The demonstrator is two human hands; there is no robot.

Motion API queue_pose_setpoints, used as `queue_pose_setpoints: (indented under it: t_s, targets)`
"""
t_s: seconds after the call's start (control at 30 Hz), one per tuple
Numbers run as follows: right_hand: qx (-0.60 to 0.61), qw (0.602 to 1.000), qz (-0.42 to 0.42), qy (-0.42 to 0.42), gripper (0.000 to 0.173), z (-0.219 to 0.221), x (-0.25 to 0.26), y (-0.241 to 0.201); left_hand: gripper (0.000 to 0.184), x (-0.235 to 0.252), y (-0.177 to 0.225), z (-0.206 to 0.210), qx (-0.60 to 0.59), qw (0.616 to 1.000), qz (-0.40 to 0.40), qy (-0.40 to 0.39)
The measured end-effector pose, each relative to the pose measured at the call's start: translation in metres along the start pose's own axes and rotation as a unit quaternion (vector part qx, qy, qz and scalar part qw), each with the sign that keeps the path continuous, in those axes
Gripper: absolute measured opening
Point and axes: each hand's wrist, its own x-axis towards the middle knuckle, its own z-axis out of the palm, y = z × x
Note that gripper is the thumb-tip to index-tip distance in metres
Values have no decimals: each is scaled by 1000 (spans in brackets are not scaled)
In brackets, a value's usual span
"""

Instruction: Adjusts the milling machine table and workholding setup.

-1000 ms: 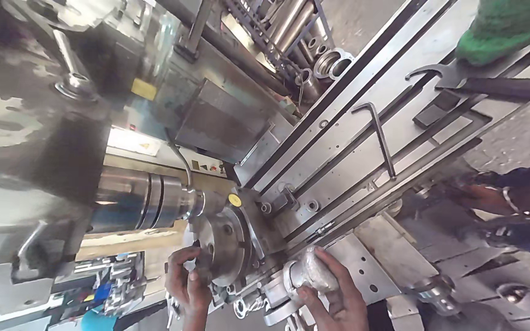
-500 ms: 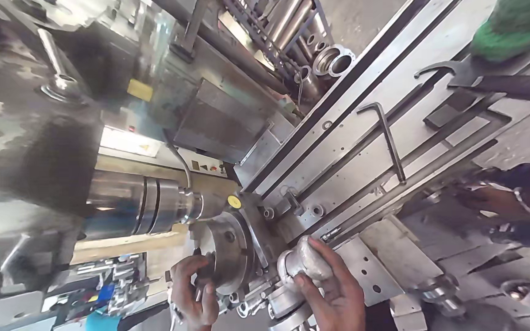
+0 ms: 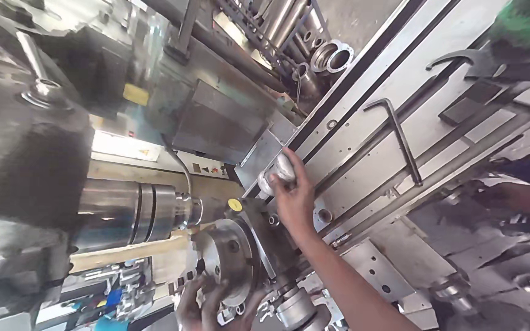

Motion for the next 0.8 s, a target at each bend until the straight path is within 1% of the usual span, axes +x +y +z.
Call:
queue_pose_setpoints:
  t_s: [0.13, 0.23, 0.37, 0.43, 0.53, 0.6, 0.8]
  targets:
    - [-9, 1000, -3, -7, 61, 9, 8, 11, 72, -8, 17, 8, 47, 998, -36, -9]
    - [-27, 999, -6, -21, 58, 12, 8, 14, 75, -13, 24, 17, 88, 995, -45, 4]
    - [-61, 995, 46, -57, 54, 22, 8, 10, 71, -11, 27, 26, 83, 993, -68, 39]
    - [-57, 994, 63, -75, 55, 25, 9, 10, 70, -10, 30, 27, 87, 992, -76, 43]
    - [-83, 987, 92, -101, 58, 29, 8, 5, 70, -11, 32, 28, 91, 991, -83, 46]
    - [-96, 984, 99, -113, 60, 31, 8, 5, 69, -11, 31, 29, 94, 991, -86, 45]
    - [-105, 985, 94, -105, 59, 35, 9, 12, 69, -11, 30, 30, 95, 991, -81, 48]
